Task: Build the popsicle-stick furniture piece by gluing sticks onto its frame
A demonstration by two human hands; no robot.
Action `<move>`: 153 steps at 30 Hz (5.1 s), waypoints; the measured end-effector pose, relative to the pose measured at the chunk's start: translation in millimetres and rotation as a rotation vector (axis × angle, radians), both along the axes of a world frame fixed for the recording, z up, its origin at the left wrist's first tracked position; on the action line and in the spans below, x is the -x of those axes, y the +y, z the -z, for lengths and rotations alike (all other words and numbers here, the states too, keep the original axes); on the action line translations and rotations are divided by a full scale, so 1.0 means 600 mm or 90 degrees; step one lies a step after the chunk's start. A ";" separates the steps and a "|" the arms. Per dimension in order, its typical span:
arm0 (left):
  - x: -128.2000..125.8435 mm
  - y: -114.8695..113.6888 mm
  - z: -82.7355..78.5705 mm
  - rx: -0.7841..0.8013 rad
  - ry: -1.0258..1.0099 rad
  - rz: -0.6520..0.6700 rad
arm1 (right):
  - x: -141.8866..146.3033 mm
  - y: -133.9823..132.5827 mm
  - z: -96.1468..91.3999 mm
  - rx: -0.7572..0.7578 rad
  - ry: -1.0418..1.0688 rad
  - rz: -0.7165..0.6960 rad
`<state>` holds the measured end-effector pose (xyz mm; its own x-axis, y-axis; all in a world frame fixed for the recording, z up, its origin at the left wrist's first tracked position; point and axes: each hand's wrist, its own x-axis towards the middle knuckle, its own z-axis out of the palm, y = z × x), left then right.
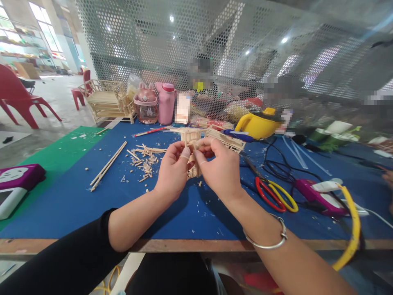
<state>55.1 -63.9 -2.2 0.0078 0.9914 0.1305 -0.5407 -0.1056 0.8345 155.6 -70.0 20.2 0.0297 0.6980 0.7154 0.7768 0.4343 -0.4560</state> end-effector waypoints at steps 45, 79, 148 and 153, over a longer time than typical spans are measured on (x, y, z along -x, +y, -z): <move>0.006 0.003 -0.004 0.028 -0.046 0.039 | -0.054 0.044 -0.003 -0.215 -0.271 -0.145; 0.013 0.010 -0.007 0.019 -0.016 0.049 | -0.048 0.052 -0.011 -0.160 -0.227 -0.187; 0.014 0.022 0.021 -0.056 0.174 0.003 | -0.047 0.058 -0.005 -0.209 -0.228 -0.191; 0.014 0.022 0.019 -0.052 0.175 -0.005 | -0.047 0.057 -0.005 -0.193 -0.223 -0.193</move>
<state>46.6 -50.8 -13.7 0.0457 0.9779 0.2041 -0.2944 -0.1820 0.9382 184.1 -35.8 22.9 -0.4162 0.3996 0.8167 0.6792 0.7339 -0.0130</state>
